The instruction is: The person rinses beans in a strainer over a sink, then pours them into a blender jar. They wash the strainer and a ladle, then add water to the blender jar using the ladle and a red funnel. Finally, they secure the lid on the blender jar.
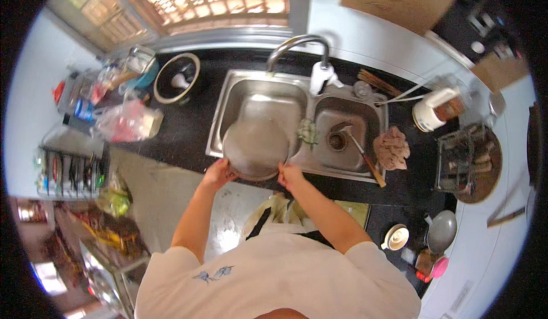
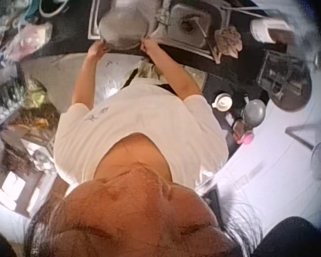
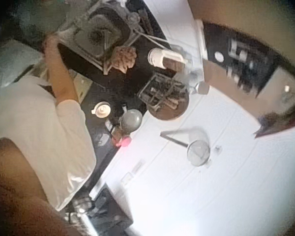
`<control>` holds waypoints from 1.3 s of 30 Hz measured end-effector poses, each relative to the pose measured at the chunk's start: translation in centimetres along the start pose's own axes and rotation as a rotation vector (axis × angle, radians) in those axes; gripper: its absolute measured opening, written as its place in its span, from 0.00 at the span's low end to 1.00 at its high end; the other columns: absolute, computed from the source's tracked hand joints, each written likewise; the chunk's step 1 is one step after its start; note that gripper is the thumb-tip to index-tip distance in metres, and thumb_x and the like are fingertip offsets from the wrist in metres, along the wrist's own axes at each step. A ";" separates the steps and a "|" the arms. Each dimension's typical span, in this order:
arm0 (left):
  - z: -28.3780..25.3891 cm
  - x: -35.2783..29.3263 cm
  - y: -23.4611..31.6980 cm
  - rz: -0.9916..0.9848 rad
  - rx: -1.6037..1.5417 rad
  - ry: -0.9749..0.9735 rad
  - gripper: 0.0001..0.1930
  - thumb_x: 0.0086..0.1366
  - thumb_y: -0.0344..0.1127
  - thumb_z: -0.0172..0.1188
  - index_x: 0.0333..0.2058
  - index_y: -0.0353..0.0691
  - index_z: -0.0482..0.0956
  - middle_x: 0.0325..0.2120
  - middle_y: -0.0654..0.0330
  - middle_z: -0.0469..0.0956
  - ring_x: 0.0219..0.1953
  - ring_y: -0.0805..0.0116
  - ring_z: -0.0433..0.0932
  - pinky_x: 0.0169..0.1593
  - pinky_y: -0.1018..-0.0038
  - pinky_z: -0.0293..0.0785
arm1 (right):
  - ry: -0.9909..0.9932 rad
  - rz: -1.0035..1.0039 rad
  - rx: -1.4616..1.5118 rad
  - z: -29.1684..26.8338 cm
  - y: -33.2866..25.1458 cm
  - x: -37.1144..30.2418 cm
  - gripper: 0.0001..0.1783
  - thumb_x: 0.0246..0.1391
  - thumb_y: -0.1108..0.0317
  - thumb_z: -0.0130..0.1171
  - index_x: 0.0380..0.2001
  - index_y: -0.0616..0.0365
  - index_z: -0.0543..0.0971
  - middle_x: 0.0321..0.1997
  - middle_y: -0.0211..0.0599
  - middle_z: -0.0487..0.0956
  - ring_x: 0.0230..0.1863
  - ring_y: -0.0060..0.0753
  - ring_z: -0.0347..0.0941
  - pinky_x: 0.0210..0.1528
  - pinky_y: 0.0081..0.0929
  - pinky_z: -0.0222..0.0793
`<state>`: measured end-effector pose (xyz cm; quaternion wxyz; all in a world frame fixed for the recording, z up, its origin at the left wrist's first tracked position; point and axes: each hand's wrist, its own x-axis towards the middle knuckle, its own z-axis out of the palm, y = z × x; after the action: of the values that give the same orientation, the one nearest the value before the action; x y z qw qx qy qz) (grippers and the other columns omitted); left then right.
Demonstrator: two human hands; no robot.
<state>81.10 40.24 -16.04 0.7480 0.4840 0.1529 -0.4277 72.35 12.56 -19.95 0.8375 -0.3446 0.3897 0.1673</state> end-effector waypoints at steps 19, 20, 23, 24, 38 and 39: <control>49.4 2.5 -5.7 0.007 1.005 -1.000 0.28 0.70 0.52 0.44 0.61 0.39 0.58 0.44 0.53 0.76 0.46 0.61 0.77 0.52 0.66 0.73 | 0.565 -1.322 -0.416 -24.0 -16.5 -44.0 0.11 0.59 0.73 0.55 0.45 0.57 0.70 0.33 0.23 0.71 0.32 0.16 0.67 0.34 0.19 0.69; 54.8 0.2 -5.6 0.092 1.151 -1.084 0.30 0.70 0.56 0.41 0.62 0.40 0.57 0.46 0.52 0.75 0.47 0.60 0.76 0.52 0.65 0.73 | 0.633 -1.366 -0.426 -25.4 -17.6 -47.3 0.11 0.59 0.72 0.55 0.44 0.57 0.71 0.32 0.23 0.71 0.31 0.17 0.67 0.34 0.20 0.71; 66.3 -0.2 -6.2 -0.162 0.845 -1.222 0.28 0.71 0.53 0.41 0.62 0.42 0.55 0.50 0.49 0.72 0.56 0.54 0.69 0.56 0.59 0.69 | 0.745 -1.454 -0.379 -28.1 -22.4 -55.1 0.11 0.58 0.73 0.56 0.43 0.59 0.71 0.29 0.24 0.71 0.31 0.16 0.68 0.32 0.17 0.67; 70.4 -1.4 -6.4 -0.103 0.836 -1.294 0.31 0.70 0.55 0.42 0.63 0.41 0.52 0.53 0.49 0.69 0.58 0.52 0.68 0.58 0.57 0.68 | 0.888 -1.472 -0.438 -29.4 -24.1 -57.5 0.11 0.58 0.73 0.55 0.44 0.59 0.71 0.28 0.25 0.73 0.30 0.16 0.68 0.31 0.17 0.67; 102.6 1.6 -6.2 -0.067 0.463 -1.185 0.56 0.50 0.57 0.69 0.65 0.45 0.38 0.61 0.43 0.49 0.59 0.42 0.58 0.58 0.51 0.69 | 1.488 -1.787 -0.556 -39.9 -46.2 -60.2 0.45 0.48 0.78 0.58 0.65 0.69 0.46 0.62 0.68 0.58 0.64 0.58 0.57 0.66 0.40 0.52; 103.9 2.5 -6.3 -0.013 0.453 -1.167 0.56 0.50 0.56 0.69 0.65 0.45 0.38 0.61 0.43 0.49 0.59 0.41 0.58 0.58 0.52 0.70 | 1.489 -1.784 -0.520 -40.5 -47.3 -59.5 0.46 0.47 0.77 0.59 0.65 0.69 0.46 0.62 0.68 0.58 0.63 0.59 0.57 0.66 0.40 0.52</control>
<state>58.36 -50.82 28.98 0.5844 0.3162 -0.3722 -0.6480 38.48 -50.22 28.32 0.1309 -0.6661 0.3574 -0.6415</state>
